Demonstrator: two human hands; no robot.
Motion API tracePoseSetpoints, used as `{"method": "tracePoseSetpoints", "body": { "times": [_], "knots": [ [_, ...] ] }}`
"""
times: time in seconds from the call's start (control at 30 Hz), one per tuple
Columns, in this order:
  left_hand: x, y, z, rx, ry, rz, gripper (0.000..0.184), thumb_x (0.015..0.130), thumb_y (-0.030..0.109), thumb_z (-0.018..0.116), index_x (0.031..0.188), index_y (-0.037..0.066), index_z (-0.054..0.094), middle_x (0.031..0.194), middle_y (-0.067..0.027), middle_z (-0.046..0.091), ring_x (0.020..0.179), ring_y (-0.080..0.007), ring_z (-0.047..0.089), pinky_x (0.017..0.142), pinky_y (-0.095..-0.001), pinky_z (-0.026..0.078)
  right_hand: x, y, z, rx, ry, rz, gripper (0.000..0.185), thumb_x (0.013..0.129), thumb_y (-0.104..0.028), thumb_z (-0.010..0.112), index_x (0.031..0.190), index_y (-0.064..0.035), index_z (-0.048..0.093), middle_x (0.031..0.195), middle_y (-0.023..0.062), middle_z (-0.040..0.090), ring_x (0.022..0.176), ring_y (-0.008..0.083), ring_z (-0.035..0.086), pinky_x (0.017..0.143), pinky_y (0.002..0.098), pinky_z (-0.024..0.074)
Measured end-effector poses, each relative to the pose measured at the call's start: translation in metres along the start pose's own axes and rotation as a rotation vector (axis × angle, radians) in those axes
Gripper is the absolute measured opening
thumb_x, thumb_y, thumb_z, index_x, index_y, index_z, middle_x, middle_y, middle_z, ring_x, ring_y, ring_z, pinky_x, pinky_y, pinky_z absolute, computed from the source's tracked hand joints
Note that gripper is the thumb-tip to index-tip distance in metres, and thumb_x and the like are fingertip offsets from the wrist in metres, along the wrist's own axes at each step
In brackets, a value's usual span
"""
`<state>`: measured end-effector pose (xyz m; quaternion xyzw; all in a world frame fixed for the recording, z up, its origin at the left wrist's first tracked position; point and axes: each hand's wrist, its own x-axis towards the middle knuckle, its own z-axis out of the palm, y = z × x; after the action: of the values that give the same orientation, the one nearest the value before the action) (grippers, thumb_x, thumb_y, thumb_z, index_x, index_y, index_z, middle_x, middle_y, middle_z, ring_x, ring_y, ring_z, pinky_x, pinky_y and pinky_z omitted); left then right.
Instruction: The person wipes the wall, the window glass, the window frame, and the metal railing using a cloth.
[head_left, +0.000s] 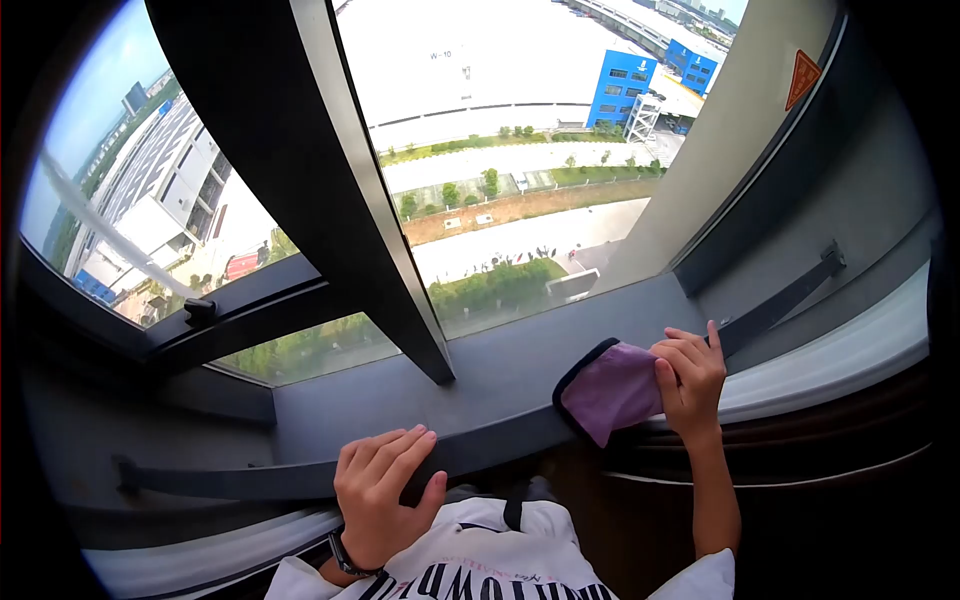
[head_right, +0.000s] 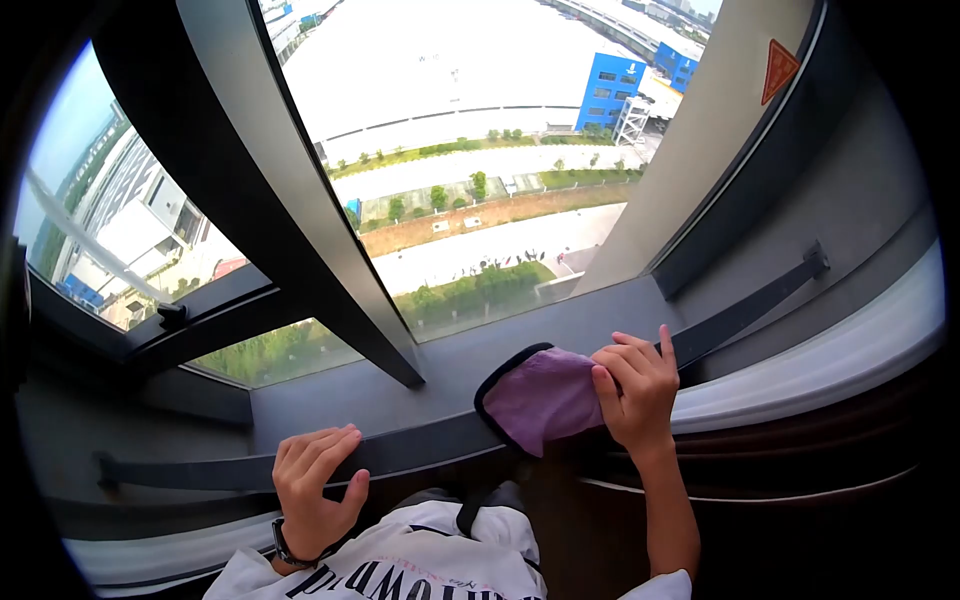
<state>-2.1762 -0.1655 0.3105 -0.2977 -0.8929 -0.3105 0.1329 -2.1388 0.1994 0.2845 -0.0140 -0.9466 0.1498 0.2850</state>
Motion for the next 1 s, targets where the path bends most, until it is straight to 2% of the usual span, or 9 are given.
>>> {"method": "tracePoseSetpoints", "body": {
  "times": [0.17, 0.23, 0.33, 0.47, 0.53, 0.57, 0.7, 0.83, 1.0],
  "knots": [
    [0.014, 0.014, 0.025, 0.09, 0.003, -0.028, 0.033, 0.07, 0.016, 0.076, 0.102, 0.009, 0.073, 0.099, -0.0055, 0.073, 0.094, -0.0244, 0.067, 0.08, -0.0375, 0.051, 0.005, 0.139, -0.038, -0.08, 0.016, 0.24, 0.036, 0.101, -0.029, 0.049, 0.086, -0.0026, 0.068, 0.094, 0.0104, 0.071, 0.113, 0.0295, 0.062, 0.118, 0.0586, 0.0128],
    [0.024, 0.025, 0.04, 0.102, 0.047, -0.034, 0.032, 0.07, 0.015, 0.075, 0.101, 0.009, 0.073, 0.094, -0.0049, 0.073, 0.089, -0.0231, 0.068, 0.075, -0.0352, 0.053, 0.004, 0.213, -0.051, -0.084, 0.109, 0.34, 0.039, 0.103, -0.03, 0.048, 0.093, 0.0015, 0.068, 0.096, 0.0123, 0.07, 0.106, 0.0276, 0.063, 0.114, 0.0469, 0.0283],
    [0.035, 0.044, 0.07, 0.185, 0.165, -0.041, 0.023, 0.071, 0.013, 0.073, 0.093, 0.008, 0.074, 0.082, -0.0049, 0.072, 0.076, -0.023, 0.068, 0.065, -0.0325, 0.053, 0.009, 0.296, -0.079, 0.019, 0.051, 0.53, 0.044, 0.104, -0.036, 0.05, 0.103, 0.005, 0.067, 0.097, 0.0137, 0.068, 0.094, 0.0188, 0.06, 0.086, 0.0291, 0.045],
    [0.041, 0.057, 0.086, 0.221, 0.278, -0.21, 0.018, 0.075, 0.008, 0.066, 0.091, 0.004, 0.072, 0.077, -0.0095, 0.07, 0.071, -0.026, 0.066, 0.063, -0.0344, 0.049, 0.043, 0.336, -0.086, 0.148, 0.161, 0.606, 0.055, 0.104, -0.044, 0.047, 0.115, 0.0069, 0.062, 0.109, 0.0135, 0.066, 0.097, 0.0177, 0.06, 0.088, 0.0303, 0.0463],
    [0.044, 0.068, 0.096, 0.244, 0.31, -0.217, 0.016, 0.076, 0.009, 0.066, 0.09, 0.004, 0.071, 0.077, -0.0085, 0.07, 0.071, -0.0255, 0.066, 0.065, -0.0356, 0.047, 0.076, 0.35, -0.087, 0.687, 0.339, 0.776, 0.059, 0.103, -0.049, 0.045, 0.125, 0.0049, 0.057, 0.117, 0.0115, 0.063, 0.101, 0.0178, 0.06, 0.092, 0.03, 0.0464],
    [0.047, 0.076, 0.1, 0.255, 0.317, -0.236, 0.016, 0.076, 0.009, 0.066, 0.09, 0.004, 0.071, 0.077, -0.0085, 0.07, 0.071, -0.0255, 0.066, 0.065, -0.0356, 0.047, 0.099, 0.347, -0.088, 0.697, 0.32, 0.766, 0.059, 0.103, -0.049, 0.045, 0.125, 0.0049, 0.057, 0.117, 0.0115, 0.063, 0.101, 0.0178, 0.06, 0.092, 0.03, 0.0464],
    [0.063, 0.098, 0.122, 0.209, 0.298, -0.208, 0.018, 0.073, 0.011, 0.066, 0.089, 0.007, 0.074, 0.071, -0.007, 0.066, 0.066, -0.0234, 0.063, 0.065, -0.0354, 0.046, 0.202, 0.311, -0.084, 0.942, 0.422, 0.531, 0.061, 0.103, -0.052, 0.043, 0.127, 0.0028, 0.056, 0.119, 0.0112, 0.061, 0.105, 0.0184, 0.061, 0.096, 0.0307, 0.0463],
    [0.062, 0.096, 0.132, 0.338, 0.401, -0.287, 0.024, 0.071, 0.016, 0.061, 0.089, 0.006, 0.074, 0.067, -0.0051, 0.063, 0.059, -0.0232, 0.059, 0.062, -0.0339, 0.045, 0.294, 0.236, -0.053, 0.865, 0.677, 0.115, 0.053, 0.1, -0.047, 0.054, 0.119, 0.0015, 0.06, 0.111, 0.0107, 0.065, 0.095, 0.017, 0.064, 0.086, 0.0296, 0.051],
    [0.06, 0.093, 0.131, 0.327, 0.406, -0.265, 0.026, 0.071, 0.017, 0.059, 0.09, 0.007, 0.075, 0.063, -0.0048, 0.062, 0.055, -0.0218, 0.057, 0.059, -0.0327, 0.045, 0.354, 0.105, 0.034, 0.143, 0.655, -0.568, 0.026, 0.091, -0.033, 0.071, 0.089, -0.0079, 0.066, 0.078, 0.0044, 0.066, 0.061, 0.0187, 0.064, 0.057, 0.0272, 0.0494]
  ]
}}
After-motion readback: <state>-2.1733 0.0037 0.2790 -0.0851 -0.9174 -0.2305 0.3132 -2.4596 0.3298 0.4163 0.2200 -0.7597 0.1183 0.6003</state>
